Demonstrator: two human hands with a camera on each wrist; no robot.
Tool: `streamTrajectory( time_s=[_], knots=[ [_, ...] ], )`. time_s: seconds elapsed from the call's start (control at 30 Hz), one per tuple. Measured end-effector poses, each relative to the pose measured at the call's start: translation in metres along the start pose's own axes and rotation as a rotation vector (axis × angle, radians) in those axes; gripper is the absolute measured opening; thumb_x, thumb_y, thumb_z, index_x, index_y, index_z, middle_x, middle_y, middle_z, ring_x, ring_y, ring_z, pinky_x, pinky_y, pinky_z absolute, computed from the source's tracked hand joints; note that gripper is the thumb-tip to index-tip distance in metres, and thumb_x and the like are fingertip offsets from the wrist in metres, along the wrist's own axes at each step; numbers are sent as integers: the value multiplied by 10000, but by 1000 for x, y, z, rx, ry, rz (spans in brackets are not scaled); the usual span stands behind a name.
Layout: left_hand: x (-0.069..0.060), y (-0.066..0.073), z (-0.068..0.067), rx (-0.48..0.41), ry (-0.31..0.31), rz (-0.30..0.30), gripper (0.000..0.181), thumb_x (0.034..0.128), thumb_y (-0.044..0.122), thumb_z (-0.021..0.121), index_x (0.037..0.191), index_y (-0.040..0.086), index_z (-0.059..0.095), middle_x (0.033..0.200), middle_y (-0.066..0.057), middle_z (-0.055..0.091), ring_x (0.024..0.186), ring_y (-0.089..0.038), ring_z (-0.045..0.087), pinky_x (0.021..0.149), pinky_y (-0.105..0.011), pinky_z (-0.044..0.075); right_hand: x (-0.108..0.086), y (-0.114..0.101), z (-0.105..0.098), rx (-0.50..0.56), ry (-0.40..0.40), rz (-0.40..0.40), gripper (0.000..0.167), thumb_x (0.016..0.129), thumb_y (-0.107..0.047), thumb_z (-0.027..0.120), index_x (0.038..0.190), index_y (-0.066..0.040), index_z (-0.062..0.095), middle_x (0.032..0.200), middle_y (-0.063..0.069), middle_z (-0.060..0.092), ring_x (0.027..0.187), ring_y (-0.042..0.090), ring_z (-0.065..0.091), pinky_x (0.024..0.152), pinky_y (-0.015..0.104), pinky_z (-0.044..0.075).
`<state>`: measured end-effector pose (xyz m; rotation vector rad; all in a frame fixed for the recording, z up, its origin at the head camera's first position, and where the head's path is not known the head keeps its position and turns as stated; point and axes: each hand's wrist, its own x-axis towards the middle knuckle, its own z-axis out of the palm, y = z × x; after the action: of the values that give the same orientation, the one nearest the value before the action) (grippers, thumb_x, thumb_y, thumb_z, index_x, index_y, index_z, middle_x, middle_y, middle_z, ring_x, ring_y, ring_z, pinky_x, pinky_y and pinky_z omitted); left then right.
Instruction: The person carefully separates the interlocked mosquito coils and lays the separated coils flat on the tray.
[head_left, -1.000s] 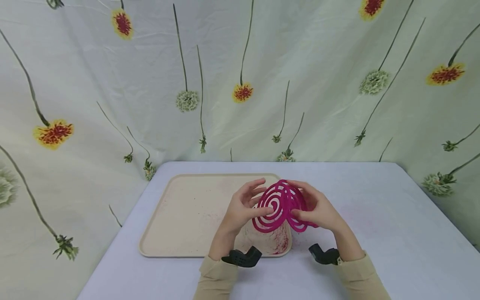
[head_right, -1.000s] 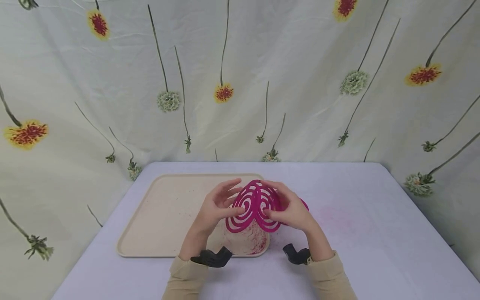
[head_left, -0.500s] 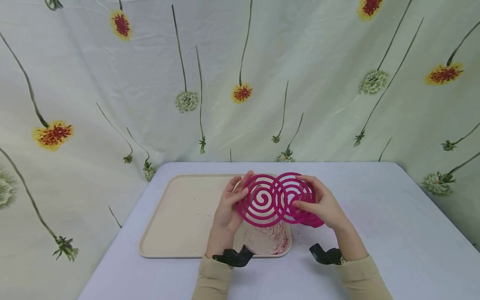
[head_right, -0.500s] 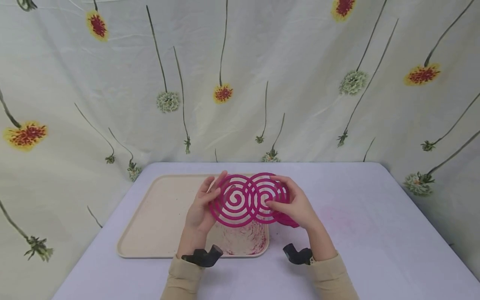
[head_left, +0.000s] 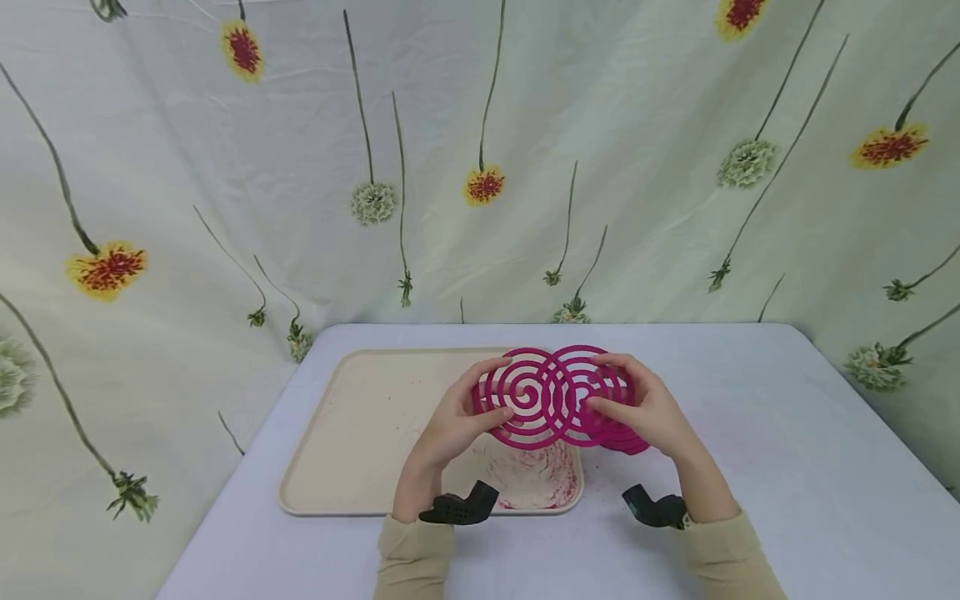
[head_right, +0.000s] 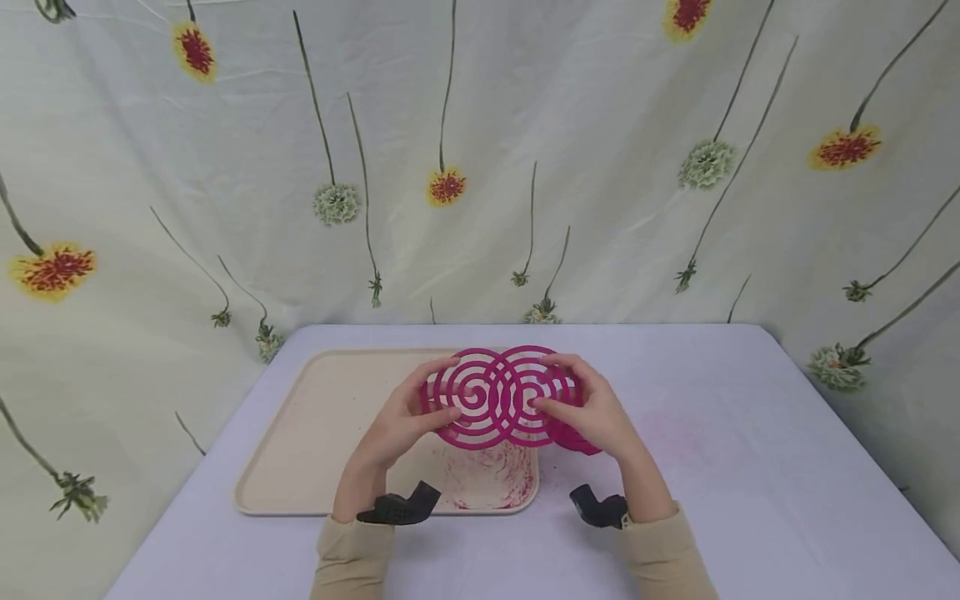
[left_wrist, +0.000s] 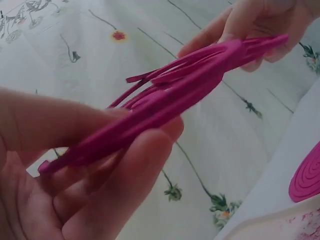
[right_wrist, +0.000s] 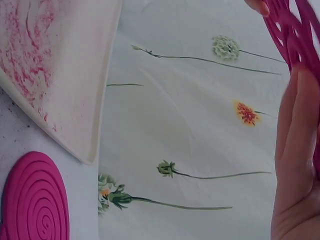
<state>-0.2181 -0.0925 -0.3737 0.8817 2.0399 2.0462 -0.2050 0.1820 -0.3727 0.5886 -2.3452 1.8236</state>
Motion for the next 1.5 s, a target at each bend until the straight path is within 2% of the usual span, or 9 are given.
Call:
streamTrajectory(
  time_s=[0.13,0.27,0.43,0.6,0.8,1.03,1.2,1.33,1.5],
  knots=[
    [-2,-1,-5,42,-68,41,463,839,-11,660,1280,-18,519,1246,-222,512,1057,-362,576,811,-360,538,-5,-1,-12,-22,-159,-33,381,845,-39,673,1208,-7,562,1117,199,572,925,295,627,711,338,567],
    [-5,1,-7,118,-101,70,367,834,12,677,1192,-29,609,1089,-157,615,894,-299,598,717,-291,557,-8,-2,-18,-19,-223,-52,347,853,-29,660,1187,21,582,1090,203,586,863,228,646,682,344,572],
    [-6,1,-7,183,-73,79,296,840,19,676,1134,-7,660,910,-129,641,743,-182,548,621,-241,525,-8,-2,-18,-14,-250,-88,333,855,-20,656,1180,18,595,1061,175,609,821,193,648,663,336,571],
    [-5,2,-3,198,-5,58,271,840,18,676,1108,-23,668,924,-142,656,756,-170,563,646,-238,528,-7,-2,-16,-25,-229,-108,324,844,-13,668,1159,32,607,984,99,638,743,183,637,622,303,563],
    [-2,2,3,137,115,63,278,844,28,678,1111,-47,661,847,-178,627,695,-141,537,613,-201,515,-6,-6,-9,-102,-82,-87,344,838,-39,685,1171,19,622,1020,128,631,784,133,616,623,279,559],
    [4,3,14,4,296,55,295,842,31,682,1128,-38,657,1032,-198,649,856,-189,660,738,-305,556,-4,-8,1,-82,127,-66,362,848,-74,688,1195,4,617,1069,202,632,807,99,650,678,273,561],
    [11,1,28,-77,468,108,283,834,30,694,1105,-45,665,978,-189,658,830,-191,669,736,-314,554,-3,-8,11,-58,304,-125,349,854,-46,674,1196,0,620,1078,38,654,857,46,645,697,240,549],
    [15,-1,41,-153,585,136,272,837,58,699,1085,-49,667,977,-128,670,848,-176,654,756,-318,548,-1,-7,21,25,446,-172,356,840,13,669,1193,13,622,1015,-88,658,813,57,669,663,242,550],
    [20,-6,56,-244,628,170,286,871,94,665,1124,-36,643,1042,-99,672,933,-204,649,793,-326,534,0,-12,34,82,597,-244,369,836,67,646,1201,62,595,1009,-86,641,784,56,674,648,215,542]
  ],
)
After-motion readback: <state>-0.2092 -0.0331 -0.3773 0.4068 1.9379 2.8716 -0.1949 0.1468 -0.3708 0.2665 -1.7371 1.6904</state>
